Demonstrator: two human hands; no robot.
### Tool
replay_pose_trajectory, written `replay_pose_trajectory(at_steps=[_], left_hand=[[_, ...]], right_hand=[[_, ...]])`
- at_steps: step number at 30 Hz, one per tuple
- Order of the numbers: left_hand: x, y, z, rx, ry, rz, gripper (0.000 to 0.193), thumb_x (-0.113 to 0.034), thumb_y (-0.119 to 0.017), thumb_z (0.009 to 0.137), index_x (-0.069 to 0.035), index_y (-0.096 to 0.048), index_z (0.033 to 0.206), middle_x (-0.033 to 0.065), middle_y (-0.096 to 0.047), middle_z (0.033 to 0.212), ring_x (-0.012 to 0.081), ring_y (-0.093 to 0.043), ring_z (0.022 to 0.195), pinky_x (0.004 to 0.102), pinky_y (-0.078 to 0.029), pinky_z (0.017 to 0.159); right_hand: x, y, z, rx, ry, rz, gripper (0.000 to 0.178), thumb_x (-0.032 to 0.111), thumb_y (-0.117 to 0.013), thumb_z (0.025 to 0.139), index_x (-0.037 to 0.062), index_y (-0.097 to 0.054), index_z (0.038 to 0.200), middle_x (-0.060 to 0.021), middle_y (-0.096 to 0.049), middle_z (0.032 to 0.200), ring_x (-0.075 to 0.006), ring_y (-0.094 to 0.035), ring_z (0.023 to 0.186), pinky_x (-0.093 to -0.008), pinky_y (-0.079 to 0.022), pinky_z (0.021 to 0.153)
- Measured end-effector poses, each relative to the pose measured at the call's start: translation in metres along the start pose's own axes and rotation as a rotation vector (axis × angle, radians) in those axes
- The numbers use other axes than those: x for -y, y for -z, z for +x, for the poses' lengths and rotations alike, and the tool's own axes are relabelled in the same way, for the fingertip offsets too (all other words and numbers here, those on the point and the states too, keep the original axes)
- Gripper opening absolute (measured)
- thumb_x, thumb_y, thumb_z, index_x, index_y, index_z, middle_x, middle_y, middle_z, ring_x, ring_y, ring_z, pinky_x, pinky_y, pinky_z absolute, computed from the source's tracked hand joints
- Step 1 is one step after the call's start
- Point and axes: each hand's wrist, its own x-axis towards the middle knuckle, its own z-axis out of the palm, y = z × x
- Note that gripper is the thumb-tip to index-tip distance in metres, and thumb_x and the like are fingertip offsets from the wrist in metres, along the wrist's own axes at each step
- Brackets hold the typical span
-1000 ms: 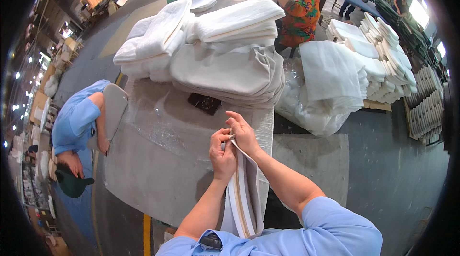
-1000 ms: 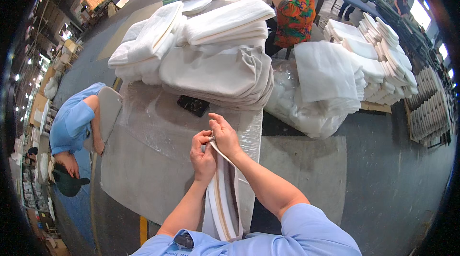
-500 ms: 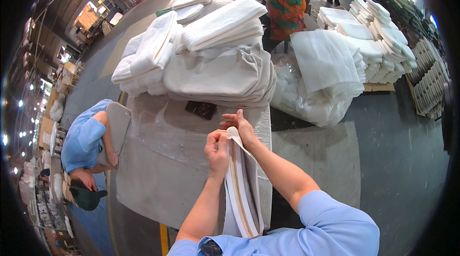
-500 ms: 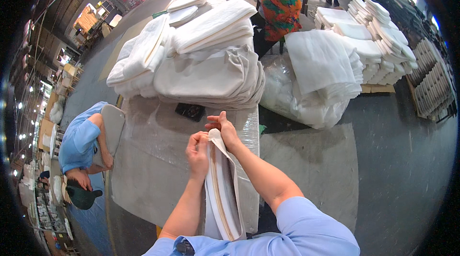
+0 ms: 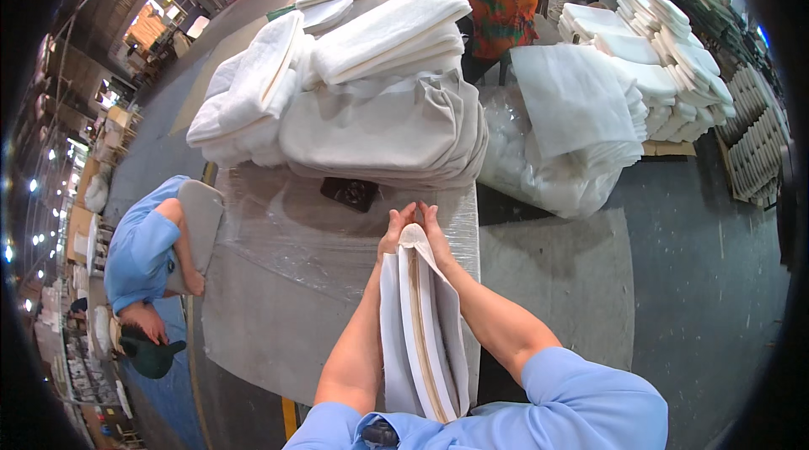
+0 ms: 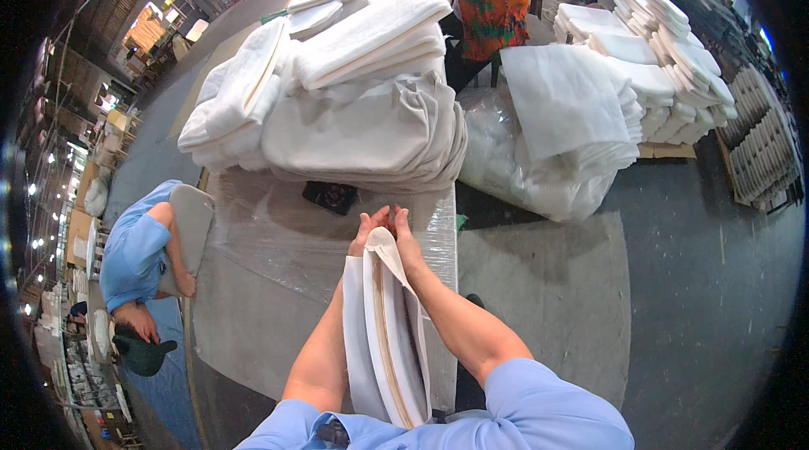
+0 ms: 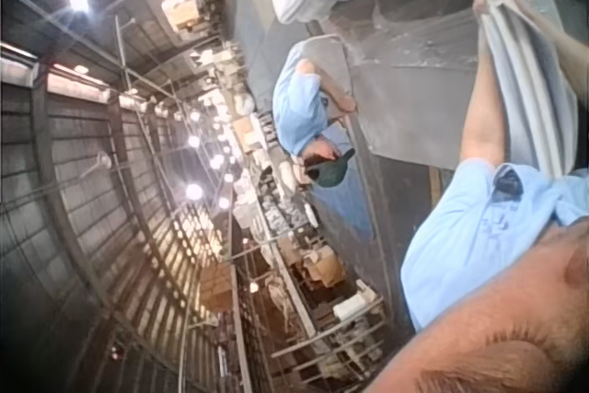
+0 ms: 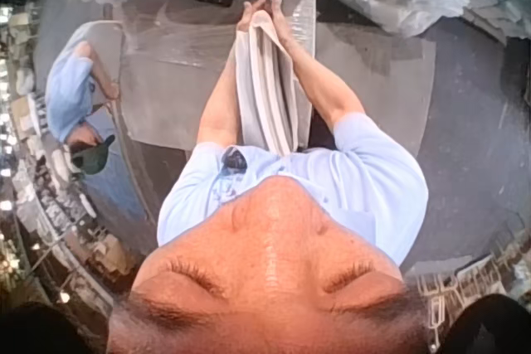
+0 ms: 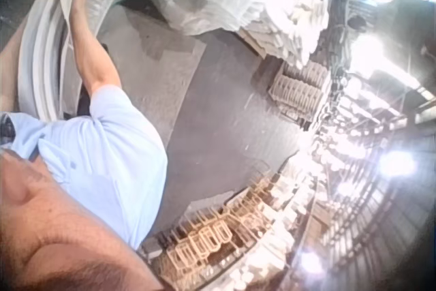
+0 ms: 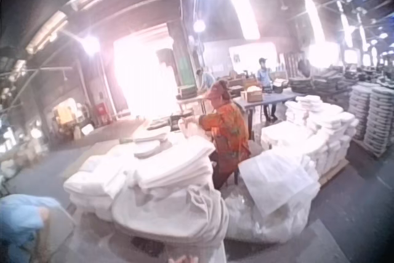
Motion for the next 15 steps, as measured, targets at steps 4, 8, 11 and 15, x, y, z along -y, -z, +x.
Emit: replay_pose_trajectory(at_steps=[4, 8, 11, 15], left_hand=[[-0.001, -0.027, -0.013, -0.070, -0.037, 0.017, 0.080, -0.063, -0.044, 0.109, -0.002, -0.040, 0.161, 0.0081, -0.052, 0.142, 0.0190, -0.053, 0.128, 0.0354, -0.043, 0.111], [0.000, -0.020, -0.017, -0.077, -0.063, -0.125, 0.072, -0.056, -0.047, 0.111, -0.005, -0.039, 0.162, 0.0084, -0.051, 0.143, 0.0191, -0.051, 0.131, 0.0358, -0.042, 0.113], [0.002, -0.020, -0.017, -0.078, -0.075, -0.266, 0.070, -0.054, -0.047, 0.112, -0.007, -0.037, 0.163, 0.0086, -0.052, 0.142, 0.0193, -0.052, 0.130, 0.0365, -0.042, 0.113], [-0.008, -0.022, -0.018, 0.023, -0.178, -0.152, 0.073, -0.056, -0.043, 0.112, -0.007, -0.032, 0.165, 0.0141, -0.047, 0.153, 0.0241, -0.047, 0.141, 0.0384, -0.039, 0.119]], right_hand=[[0.012, -0.005, -0.015, -0.006, 0.030, -0.060, 0.096, 0.076, -0.036, 0.105, 0.0126, -0.011, 0.172, -0.0181, -0.028, 0.170, -0.0298, -0.032, 0.155, -0.0387, -0.028, 0.125], [0.031, -0.028, -0.031, 0.028, 0.055, -0.211, 0.095, 0.076, -0.041, 0.104, 0.0166, -0.015, 0.172, -0.0223, -0.031, 0.166, -0.0307, -0.036, 0.151, -0.0420, -0.028, 0.124], [0.044, -0.035, -0.034, 0.106, 0.117, -0.275, 0.092, 0.068, -0.048, 0.105, 0.0135, -0.014, 0.172, -0.0219, -0.029, 0.168, -0.0313, -0.032, 0.154, -0.0423, -0.025, 0.126], [0.053, -0.034, -0.032, 0.185, 0.186, -0.401, 0.089, 0.052, -0.058, 0.107, 0.0078, -0.015, 0.171, -0.0223, -0.030, 0.168, -0.0342, -0.031, 0.156, -0.0448, -0.025, 0.127]])
